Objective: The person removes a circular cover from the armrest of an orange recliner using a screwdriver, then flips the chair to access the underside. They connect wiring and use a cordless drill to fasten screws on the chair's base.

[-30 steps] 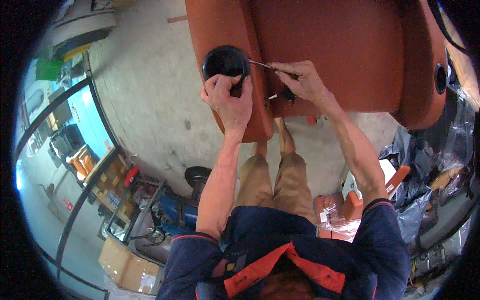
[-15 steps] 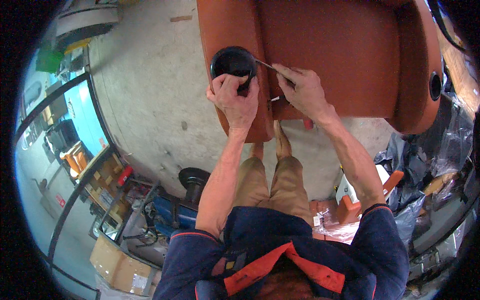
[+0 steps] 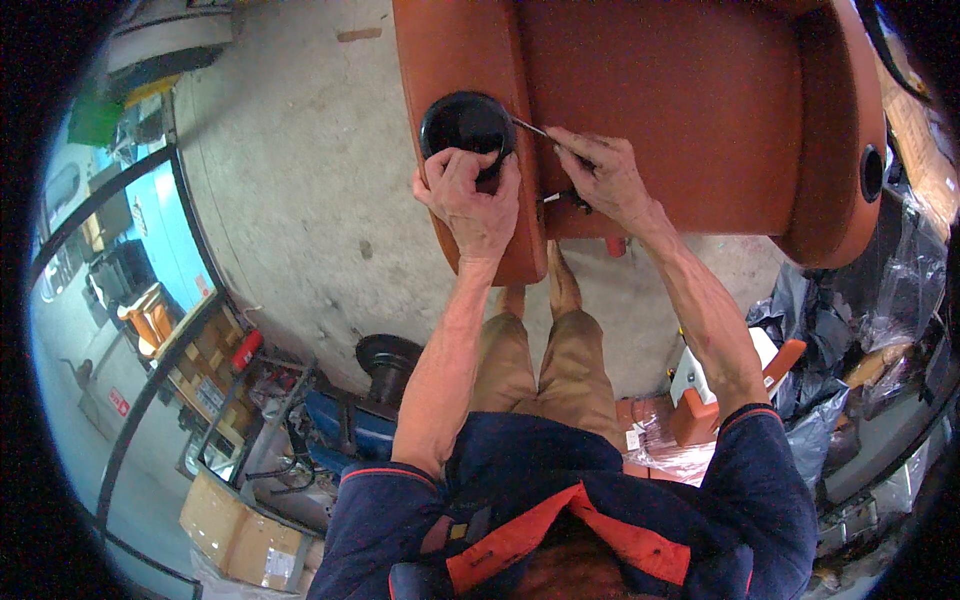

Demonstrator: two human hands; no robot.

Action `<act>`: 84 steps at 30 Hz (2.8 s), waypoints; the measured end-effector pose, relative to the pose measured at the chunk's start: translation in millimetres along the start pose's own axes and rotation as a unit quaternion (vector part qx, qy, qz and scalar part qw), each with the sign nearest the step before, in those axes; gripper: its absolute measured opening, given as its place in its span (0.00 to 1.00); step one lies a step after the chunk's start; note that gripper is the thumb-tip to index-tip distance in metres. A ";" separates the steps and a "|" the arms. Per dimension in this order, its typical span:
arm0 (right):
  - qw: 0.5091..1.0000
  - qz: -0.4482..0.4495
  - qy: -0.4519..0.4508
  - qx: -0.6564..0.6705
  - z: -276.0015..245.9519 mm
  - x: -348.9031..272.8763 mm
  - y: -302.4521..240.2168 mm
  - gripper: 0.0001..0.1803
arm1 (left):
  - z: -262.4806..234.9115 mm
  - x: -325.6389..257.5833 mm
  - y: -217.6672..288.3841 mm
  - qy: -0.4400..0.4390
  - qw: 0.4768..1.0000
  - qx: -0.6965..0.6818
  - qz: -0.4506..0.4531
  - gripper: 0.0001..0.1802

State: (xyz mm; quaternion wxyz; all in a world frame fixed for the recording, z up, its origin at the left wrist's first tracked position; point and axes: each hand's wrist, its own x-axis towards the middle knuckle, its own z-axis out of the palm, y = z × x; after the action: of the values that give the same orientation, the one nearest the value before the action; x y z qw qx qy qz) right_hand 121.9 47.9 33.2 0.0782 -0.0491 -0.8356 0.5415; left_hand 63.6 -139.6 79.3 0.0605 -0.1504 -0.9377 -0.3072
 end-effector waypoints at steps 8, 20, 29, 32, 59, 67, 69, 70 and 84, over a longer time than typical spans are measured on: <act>1.000 0.009 0.011 0.023 -1.5 1.0 -7.7 0.17 | -5.2 -2.2 -0.7 -0.027 0.999 0.017 0.015 0.08; 0.972 0.221 -0.051 -0.059 -16.1 -58.9 -83.0 0.19 | -38.4 85.0 -47.8 -0.177 0.971 -0.043 0.157 0.25; 0.968 0.212 -0.035 -0.126 -8.8 -56.4 -104.7 0.17 | -46.6 31.7 -29.7 -0.185 0.978 -0.023 0.097 0.18; 0.956 0.241 -0.069 -0.155 -12.5 -48.0 -116.9 0.18 | -39.8 10.6 -28.7 -0.180 0.981 0.009 0.066 0.13; 0.991 0.126 -0.014 -0.043 6.2 -63.3 -55.2 0.19 | -28.0 9.9 -27.5 -0.099 0.990 -0.072 0.073 0.14; 0.997 0.072 -0.013 -0.013 7.1 -63.8 -45.1 0.20 | -31.1 11.9 -22.3 -0.108 0.989 -0.042 0.088 0.13; 0.996 0.090 -0.015 0.006 6.5 -64.4 -43.9 0.20 | -31.7 11.7 -21.2 -0.105 0.990 -0.040 0.090 0.14; 0.997 0.081 -0.012 0.001 6.5 -64.5 -43.1 0.20 | -31.9 11.6 -20.5 -0.106 0.990 -0.037 0.088 0.14; 0.984 0.159 -0.038 -0.077 -23.4 -55.1 -69.0 0.17 | -35.1 16.0 -11.3 -0.070 0.979 0.042 0.187 0.13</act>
State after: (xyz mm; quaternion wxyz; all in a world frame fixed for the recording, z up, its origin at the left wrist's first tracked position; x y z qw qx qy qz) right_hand 180.5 31.5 101.3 -0.0443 -0.1663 -0.8588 0.4826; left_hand 45.5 -165.2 104.5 0.0571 -0.3418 -0.9068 -0.2399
